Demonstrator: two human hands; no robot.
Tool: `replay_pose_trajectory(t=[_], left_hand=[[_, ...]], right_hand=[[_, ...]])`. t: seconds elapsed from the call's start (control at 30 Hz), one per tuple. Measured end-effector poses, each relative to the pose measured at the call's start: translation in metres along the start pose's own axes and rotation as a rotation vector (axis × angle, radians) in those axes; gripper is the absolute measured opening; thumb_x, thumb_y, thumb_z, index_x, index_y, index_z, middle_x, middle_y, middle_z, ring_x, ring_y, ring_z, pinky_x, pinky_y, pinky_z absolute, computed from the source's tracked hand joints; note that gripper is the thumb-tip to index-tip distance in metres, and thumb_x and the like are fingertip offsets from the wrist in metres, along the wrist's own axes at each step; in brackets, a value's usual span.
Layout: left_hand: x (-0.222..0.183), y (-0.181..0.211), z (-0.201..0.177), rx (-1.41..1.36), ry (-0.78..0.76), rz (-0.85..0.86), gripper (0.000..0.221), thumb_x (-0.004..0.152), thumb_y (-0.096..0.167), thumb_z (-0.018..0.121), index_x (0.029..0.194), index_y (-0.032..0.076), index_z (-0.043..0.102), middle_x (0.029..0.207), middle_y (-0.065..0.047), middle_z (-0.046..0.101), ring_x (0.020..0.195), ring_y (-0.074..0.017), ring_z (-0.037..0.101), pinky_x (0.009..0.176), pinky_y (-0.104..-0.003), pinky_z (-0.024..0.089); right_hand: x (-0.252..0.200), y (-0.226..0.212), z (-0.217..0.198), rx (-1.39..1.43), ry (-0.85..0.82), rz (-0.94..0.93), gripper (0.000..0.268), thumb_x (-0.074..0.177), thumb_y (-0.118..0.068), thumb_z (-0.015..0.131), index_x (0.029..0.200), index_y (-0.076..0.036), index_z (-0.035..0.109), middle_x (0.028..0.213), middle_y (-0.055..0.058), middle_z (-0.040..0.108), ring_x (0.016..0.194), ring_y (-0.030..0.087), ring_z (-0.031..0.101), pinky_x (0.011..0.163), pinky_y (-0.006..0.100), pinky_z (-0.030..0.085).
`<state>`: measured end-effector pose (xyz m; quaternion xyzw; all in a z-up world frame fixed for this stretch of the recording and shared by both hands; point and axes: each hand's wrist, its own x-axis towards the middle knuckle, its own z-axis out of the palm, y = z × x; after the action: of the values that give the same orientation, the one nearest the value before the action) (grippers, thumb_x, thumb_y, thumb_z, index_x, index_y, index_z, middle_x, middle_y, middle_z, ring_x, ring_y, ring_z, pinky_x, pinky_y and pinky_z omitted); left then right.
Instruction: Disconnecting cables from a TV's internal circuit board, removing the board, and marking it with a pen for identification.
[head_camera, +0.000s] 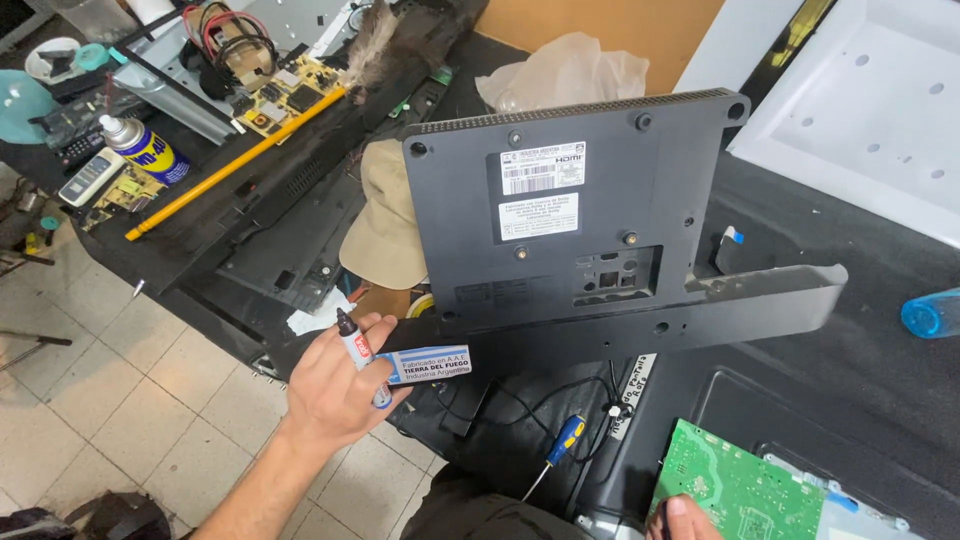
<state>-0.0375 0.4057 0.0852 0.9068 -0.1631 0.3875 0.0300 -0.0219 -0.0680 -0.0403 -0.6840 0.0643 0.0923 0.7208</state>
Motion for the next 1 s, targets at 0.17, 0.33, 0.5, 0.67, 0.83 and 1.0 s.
replay_pose_trajectory(t=[0.17,0.33,0.5,0.67,0.83,1.0], left_hand=[[0.004,0.002,-0.002,-0.027,0.011,-0.008,0.034,0.105,0.034,0.073,0.112,0.010,0.050,0.131,-0.025,0.074,0.115,-0.0413,0.077,0.098,-0.052,0.063],[0.001,0.002,-0.001,-0.028,-0.004,-0.012,0.039,0.101,0.033,0.081,0.111,0.011,0.050,0.132,-0.025,0.074,0.117,-0.0410,0.077,0.098,-0.052,0.063],[0.004,0.002,-0.002,-0.041,0.015,-0.015,0.033,0.105,0.034,0.074,0.110,0.010,0.051,0.129,-0.025,0.074,0.115,-0.0414,0.077,0.097,-0.051,0.063],[0.001,0.003,-0.001,-0.045,0.013,-0.020,0.036,0.104,0.033,0.078,0.110,0.010,0.051,0.131,-0.026,0.074,0.115,-0.0418,0.077,0.097,-0.051,0.063],[-0.001,0.003,-0.001,-0.031,0.008,-0.017,0.038,0.103,0.034,0.079,0.111,0.011,0.050,0.133,-0.025,0.073,0.116,-0.0418,0.077,0.096,-0.051,0.062],[0.000,0.004,0.000,-0.030,0.030,-0.007,0.034,0.106,0.035,0.073,0.112,0.009,0.053,0.132,-0.026,0.075,0.117,-0.0409,0.078,0.098,-0.052,0.064]], right_hand=[[0.001,0.002,0.001,-0.068,0.008,-0.089,0.050,0.113,-0.028,0.047,0.067,-0.010,0.042,0.051,0.007,0.038,0.041,0.018,0.035,0.041,0.036,0.024],[0.001,-0.002,0.006,-0.047,0.019,-0.144,0.052,0.113,-0.027,0.049,0.064,-0.011,0.044,0.050,0.005,0.038,0.041,0.016,0.037,0.041,0.032,0.025],[0.003,0.004,0.000,-0.044,0.038,-0.087,0.053,0.114,-0.027,0.052,0.066,-0.006,0.049,0.052,0.010,0.043,0.043,0.022,0.044,0.045,0.034,0.031],[0.000,0.002,-0.001,-0.115,0.068,-0.052,0.054,0.114,-0.029,0.053,0.066,-0.006,0.050,0.053,0.011,0.046,0.044,0.023,0.046,0.047,0.036,0.033],[0.000,-0.006,0.007,-0.094,0.039,-0.093,0.054,0.115,-0.028,0.051,0.064,-0.007,0.047,0.051,0.009,0.042,0.041,0.020,0.039,0.044,0.035,0.026],[0.003,0.002,0.001,-0.074,0.021,-0.064,0.057,0.114,-0.032,0.052,0.064,-0.006,0.048,0.049,0.012,0.044,0.041,0.021,0.043,0.043,0.035,0.028]])
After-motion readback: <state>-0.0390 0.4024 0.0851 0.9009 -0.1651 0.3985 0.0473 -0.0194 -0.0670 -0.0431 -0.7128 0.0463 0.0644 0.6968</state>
